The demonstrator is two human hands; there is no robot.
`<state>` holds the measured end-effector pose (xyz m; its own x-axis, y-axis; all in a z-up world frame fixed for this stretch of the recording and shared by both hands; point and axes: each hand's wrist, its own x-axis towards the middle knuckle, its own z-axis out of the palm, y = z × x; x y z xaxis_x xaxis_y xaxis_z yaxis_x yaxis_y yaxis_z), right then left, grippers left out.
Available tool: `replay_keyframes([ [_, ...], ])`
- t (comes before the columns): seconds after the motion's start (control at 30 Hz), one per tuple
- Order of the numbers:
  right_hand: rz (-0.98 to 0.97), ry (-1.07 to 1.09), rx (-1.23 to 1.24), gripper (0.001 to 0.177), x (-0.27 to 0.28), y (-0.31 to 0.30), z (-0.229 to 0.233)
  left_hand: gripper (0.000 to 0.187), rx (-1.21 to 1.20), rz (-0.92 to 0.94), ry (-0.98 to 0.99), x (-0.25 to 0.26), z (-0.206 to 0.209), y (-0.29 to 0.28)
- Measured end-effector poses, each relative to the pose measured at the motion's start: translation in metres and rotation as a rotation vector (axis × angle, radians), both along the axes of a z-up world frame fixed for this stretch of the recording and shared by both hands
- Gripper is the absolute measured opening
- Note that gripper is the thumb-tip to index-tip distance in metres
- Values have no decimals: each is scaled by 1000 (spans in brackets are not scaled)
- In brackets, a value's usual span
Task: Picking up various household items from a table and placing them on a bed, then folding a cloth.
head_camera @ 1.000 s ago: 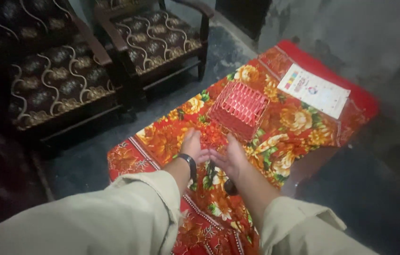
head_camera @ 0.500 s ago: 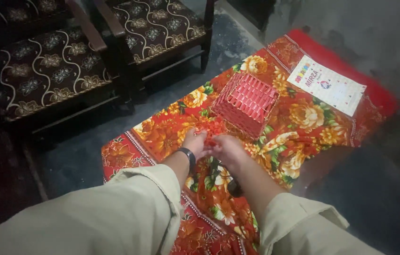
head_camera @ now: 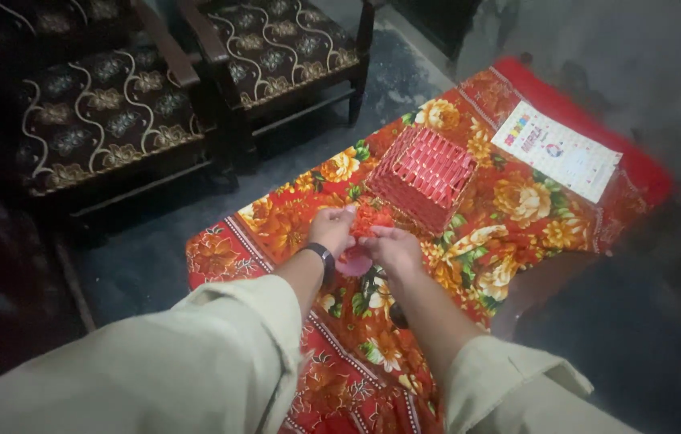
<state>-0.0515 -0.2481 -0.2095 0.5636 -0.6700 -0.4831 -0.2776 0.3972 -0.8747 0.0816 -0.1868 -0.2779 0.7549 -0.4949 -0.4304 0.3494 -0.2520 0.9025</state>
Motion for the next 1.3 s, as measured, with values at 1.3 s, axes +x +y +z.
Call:
replay_keyframes([
  [1.3,1160,-138,621,56,92,364,321,15,-332,922,-105,-22,337,467],
])
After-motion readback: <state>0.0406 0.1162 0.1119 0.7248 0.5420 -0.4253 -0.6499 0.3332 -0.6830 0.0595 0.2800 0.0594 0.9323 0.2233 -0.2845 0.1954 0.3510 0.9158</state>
